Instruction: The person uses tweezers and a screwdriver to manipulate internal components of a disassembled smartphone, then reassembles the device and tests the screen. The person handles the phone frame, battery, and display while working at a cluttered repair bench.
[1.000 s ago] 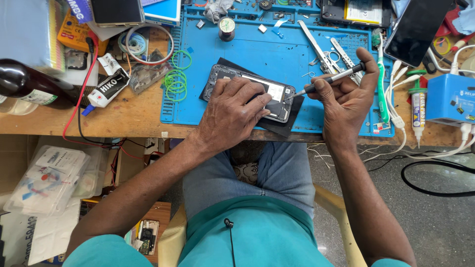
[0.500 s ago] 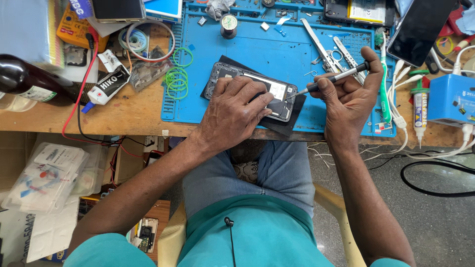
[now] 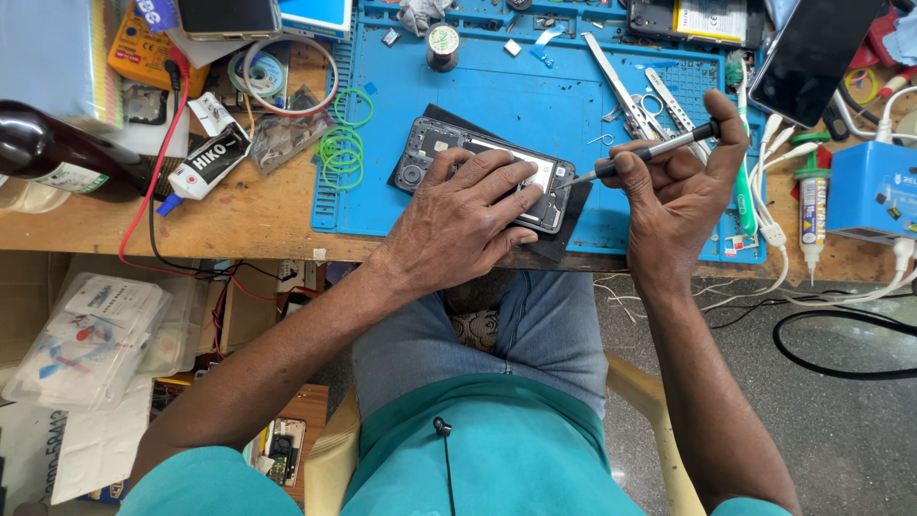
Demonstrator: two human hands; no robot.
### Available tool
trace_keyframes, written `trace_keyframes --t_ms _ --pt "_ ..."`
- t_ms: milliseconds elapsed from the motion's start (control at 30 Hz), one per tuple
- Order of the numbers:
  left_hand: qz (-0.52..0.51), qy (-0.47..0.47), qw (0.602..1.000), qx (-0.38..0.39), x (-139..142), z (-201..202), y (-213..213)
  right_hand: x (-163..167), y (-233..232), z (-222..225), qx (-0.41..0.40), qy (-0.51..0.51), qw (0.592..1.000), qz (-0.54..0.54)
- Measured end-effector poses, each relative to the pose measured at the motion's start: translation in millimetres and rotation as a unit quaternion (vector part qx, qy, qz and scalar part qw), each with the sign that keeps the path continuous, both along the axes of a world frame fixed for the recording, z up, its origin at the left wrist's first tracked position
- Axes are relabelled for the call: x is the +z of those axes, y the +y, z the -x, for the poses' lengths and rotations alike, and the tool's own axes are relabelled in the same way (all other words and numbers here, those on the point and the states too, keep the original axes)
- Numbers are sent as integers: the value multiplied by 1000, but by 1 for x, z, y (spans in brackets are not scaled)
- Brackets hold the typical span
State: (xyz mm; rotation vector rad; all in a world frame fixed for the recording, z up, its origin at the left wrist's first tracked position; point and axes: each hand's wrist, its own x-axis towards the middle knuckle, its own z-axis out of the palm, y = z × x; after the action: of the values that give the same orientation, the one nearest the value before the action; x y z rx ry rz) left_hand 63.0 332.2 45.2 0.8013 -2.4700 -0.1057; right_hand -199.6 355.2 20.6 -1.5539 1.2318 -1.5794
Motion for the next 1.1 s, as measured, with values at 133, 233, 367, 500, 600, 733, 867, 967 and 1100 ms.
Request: trace_keyframes --t_ms 133,233,367,500,600,733,867,967,1100 --pt "-1 0 1000 0 -2 -1 -1 -2 0 1 6 15 1000 13" --pt "0 -5 1000 1 -3 0 -2 -4 -1 2 10 25 999 22" --pt "8 -14 1000 5 -6 1 -1 -7 -1 3 8 32 999 31" --pt "30 -37 999 3 -8 1 4 -9 3 2 8 34 999 25" --pt "38 -53 998 9 -7 2 6 -10 7 3 6 27 999 31" --pt "33 -44 998 5 -4 5 5 -10 7 7 6 5 1000 30" --pt "4 -29 1000 5 -2 6 4 -9 6 9 11 24 999 40" --pt "16 -24 1000 6 -1 6 4 -8 4 8 16 25 999 45" --pt "16 -25 1000 6 -1 6 4 -6 3 5 9 16 1000 25"
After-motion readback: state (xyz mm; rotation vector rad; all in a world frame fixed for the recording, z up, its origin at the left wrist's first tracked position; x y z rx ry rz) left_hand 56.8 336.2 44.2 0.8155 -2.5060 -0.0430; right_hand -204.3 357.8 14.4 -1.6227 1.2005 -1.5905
